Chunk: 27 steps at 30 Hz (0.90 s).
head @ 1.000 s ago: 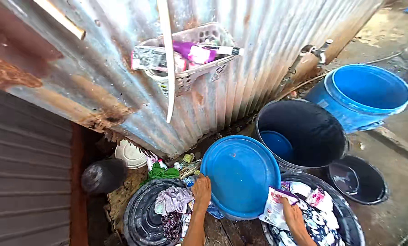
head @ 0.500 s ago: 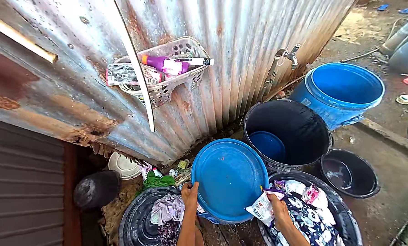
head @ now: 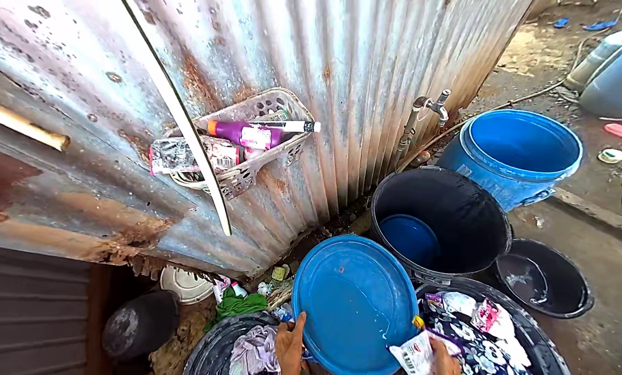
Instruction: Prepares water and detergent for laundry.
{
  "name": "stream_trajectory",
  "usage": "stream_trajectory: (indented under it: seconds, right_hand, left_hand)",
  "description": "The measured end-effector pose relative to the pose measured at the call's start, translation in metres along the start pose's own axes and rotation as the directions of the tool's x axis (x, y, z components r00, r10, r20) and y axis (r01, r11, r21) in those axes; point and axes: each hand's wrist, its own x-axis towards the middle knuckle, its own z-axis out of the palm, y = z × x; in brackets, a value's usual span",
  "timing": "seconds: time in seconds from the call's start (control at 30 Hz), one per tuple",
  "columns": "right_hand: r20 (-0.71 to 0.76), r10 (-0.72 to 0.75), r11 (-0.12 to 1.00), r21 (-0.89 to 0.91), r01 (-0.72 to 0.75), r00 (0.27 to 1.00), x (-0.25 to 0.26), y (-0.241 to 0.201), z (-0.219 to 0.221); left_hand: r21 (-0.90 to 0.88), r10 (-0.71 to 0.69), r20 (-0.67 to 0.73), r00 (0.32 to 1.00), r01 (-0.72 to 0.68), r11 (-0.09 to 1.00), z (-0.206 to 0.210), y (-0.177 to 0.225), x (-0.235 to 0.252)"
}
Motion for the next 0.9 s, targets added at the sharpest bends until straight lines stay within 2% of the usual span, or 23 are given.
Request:
stream_trajectory:
  seconds: [0.1, 0.2, 0.3, 0.4, 0.53, 0.6, 0.67, 0.8, 0.83, 0.9]
  right_hand:
    - [0.000, 0.097, 0.995, 0.011, -0.097, 0.995, -0.009, 0.021, 0.002]
    - [0.005, 0.099, 0.995, 0.012, -0.099, 0.995, -0.003, 0.022, 0.002]
    - [0.035, 0.077, 0.996, -0.046, -0.076, 0.996, 0.005, 0.016, -0.003]
    - [0.074, 0.048, 0.996, -0.075, -0.042, 0.996, 0.006, 0.008, -0.008]
    - [0.123, -0.004, 0.996, -0.085, 0.014, 0.992, -0.001, -0.003, -0.020]
    - [0.114, -0.005, 0.997, -0.070, 0.013, 0.993, -0.007, -0.005, -0.020]
    - [0.092, 0.007, 0.999, -0.052, -0.003, 0.996, -0.011, 0.003, -0.014]
    - [0.089, 0.038, 0.999, -0.025, -0.036, 0.995, -0.012, 0.006, -0.008]
    - [0.094, 0.053, 0.999, -0.015, -0.051, 0.994, -0.012, 0.005, -0.009]
    - [0.083, 0.048, 0.999, -0.001, -0.048, 0.995, -0.012, 0.000, -0.011]
  left_hand:
    - [-0.086, -0.046, 0.040, 0.998, 0.049, 0.995, 0.000, 0.003, -0.005]
    - [-0.192, -0.110, 0.063, 0.992, 0.120, 0.974, 0.003, 0.005, -0.007]
    - [-0.185, -0.152, 0.064, 0.986, 0.161, 0.969, 0.005, 0.004, -0.008]
    - [-0.182, -0.117, -0.019, 0.993, 0.111, 0.977, 0.013, 0.000, -0.015]
    - [-0.102, 0.015, -0.096, 0.995, -0.025, 0.995, 0.013, -0.005, -0.026]
    - [-0.144, 0.035, -0.096, 0.995, -0.049, 0.988, 0.011, -0.008, -0.030]
    - [-0.234, -0.009, -0.065, 0.998, -0.006, 0.972, 0.008, -0.008, -0.035]
    - [-0.376, -0.216, 0.069, 0.974, 0.226, 0.899, 0.006, 0.005, -0.035]
    - [-0.365, -0.243, 0.076, 0.967, 0.254, 0.896, 0.007, 0.007, -0.033]
    - [-0.386, -0.225, 0.030, 0.974, 0.219, 0.896, 0.008, 0.019, -0.043]
